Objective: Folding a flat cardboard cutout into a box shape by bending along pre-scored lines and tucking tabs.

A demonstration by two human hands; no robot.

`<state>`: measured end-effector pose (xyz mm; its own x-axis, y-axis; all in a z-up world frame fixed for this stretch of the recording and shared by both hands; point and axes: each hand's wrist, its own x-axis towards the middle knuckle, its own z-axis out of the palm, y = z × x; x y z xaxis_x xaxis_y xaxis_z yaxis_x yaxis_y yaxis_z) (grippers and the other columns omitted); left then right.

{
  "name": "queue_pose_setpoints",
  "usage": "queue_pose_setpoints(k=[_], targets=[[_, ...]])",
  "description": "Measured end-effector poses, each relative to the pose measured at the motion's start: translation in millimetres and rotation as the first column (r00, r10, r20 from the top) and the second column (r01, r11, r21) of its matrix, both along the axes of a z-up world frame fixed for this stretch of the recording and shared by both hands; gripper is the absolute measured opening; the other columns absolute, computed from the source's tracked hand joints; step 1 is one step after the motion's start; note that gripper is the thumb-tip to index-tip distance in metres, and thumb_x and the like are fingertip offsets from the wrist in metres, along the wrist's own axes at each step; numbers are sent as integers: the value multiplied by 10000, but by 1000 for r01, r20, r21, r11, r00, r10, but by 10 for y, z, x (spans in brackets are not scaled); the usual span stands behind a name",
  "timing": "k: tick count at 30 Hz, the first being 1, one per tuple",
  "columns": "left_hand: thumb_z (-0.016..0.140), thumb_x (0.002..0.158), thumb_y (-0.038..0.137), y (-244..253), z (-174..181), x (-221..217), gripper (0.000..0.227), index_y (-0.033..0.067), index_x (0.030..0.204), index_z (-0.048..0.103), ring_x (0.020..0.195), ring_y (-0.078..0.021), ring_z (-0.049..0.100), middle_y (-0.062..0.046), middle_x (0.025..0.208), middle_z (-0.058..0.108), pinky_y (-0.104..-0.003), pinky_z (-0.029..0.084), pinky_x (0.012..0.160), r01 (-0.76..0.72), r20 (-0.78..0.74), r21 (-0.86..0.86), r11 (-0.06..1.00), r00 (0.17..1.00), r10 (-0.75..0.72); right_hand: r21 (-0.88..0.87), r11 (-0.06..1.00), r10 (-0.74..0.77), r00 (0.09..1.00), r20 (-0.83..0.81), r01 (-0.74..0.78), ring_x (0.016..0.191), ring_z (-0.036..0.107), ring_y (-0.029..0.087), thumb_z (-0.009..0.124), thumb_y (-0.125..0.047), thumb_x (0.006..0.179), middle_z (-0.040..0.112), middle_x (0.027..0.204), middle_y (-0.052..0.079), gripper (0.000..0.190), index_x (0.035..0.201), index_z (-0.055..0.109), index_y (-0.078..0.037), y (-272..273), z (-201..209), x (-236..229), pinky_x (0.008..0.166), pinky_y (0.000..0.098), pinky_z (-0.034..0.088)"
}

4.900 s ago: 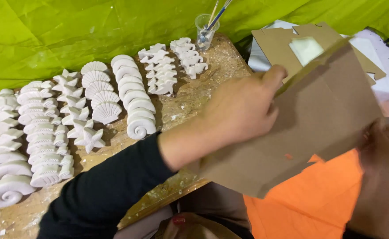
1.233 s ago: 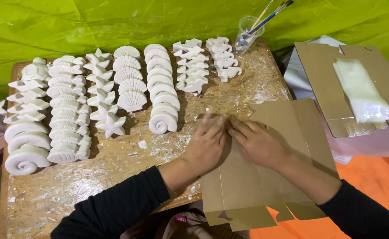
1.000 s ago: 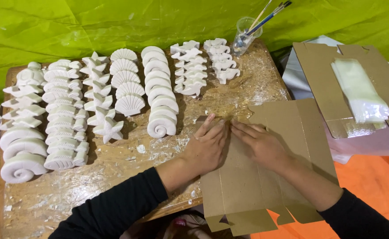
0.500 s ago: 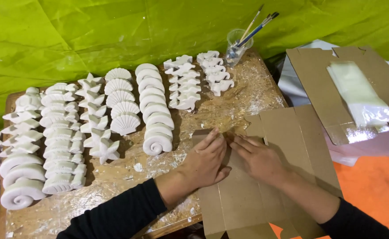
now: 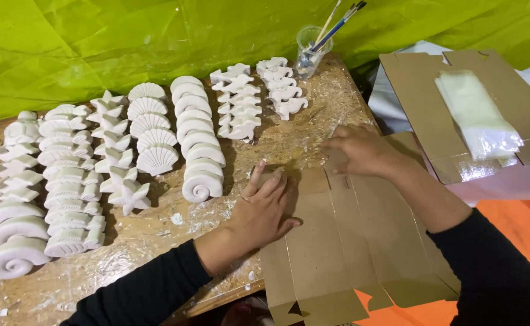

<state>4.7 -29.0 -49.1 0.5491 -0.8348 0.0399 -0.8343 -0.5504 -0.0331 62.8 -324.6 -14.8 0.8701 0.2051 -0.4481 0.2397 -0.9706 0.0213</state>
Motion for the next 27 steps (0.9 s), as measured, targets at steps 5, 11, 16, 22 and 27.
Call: queue_pose_setpoints(k=[5, 11, 16, 22, 27], targets=[[381, 945, 680, -24, -23, -3, 856, 8, 1473, 427, 1507, -272, 245, -194, 1488, 449, -611, -66, 1271, 14, -3, -85, 996, 1000, -14, -72, 997, -36, 999, -18, 34, 1308, 551, 210, 843, -467, 748, 605, 1320, -50, 589, 1275, 625, -319, -113, -7, 113, 1124, 597, 329], [429, 944, 664, 8, -11, 12, 872, 7, 1513, 351, 1513, -290, 239, -214, 1507, 432, -640, -90, 1249, 11, -72, -104, 995, 997, -19, -17, 999, -46, 998, -39, 45, 1204, 624, 211, 873, -454, 701, 691, 1153, -66, 606, 1233, 630, -299, -190, -140, 183, 1048, 532, 353], [556, 938, 400, -64, 115, 60, 572, 7, 1349, 492, 1435, -288, 372, -197, 1320, 559, -633, 74, 1229, 39, 125, -274, 961, 992, -5, 124, 992, 19, 999, -31, -15, 1279, 550, 306, 928, -352, 637, 621, 1232, 35, 596, 1147, 654, -212, -1, 203, 144, 1073, 515, 405], [630, 872, 68, -475, -456, 519, 76, 76, 914, 567, 1137, -306, 584, -132, 845, 613, -633, 259, 1142, 156, 388, -515, 843, 919, 66, 208, 978, 24, 999, -38, -15, 1281, 550, 346, 936, -350, 612, 601, 1244, 71, 653, 1172, 641, -187, -86, 76, 175, 1061, 510, 433], [608, 868, 19, -376, -309, 547, 104, 98, 831, 550, 957, -313, 617, -128, 746, 589, -490, 370, 984, 180, 431, -569, 802, 896, 105, 207, 978, 32, 999, -17, -28, 1180, 617, 337, 954, -414, 610, 641, 1110, 71, 662, 1128, 611, -186, -39, 96, 155, 1034, 515, 432]])
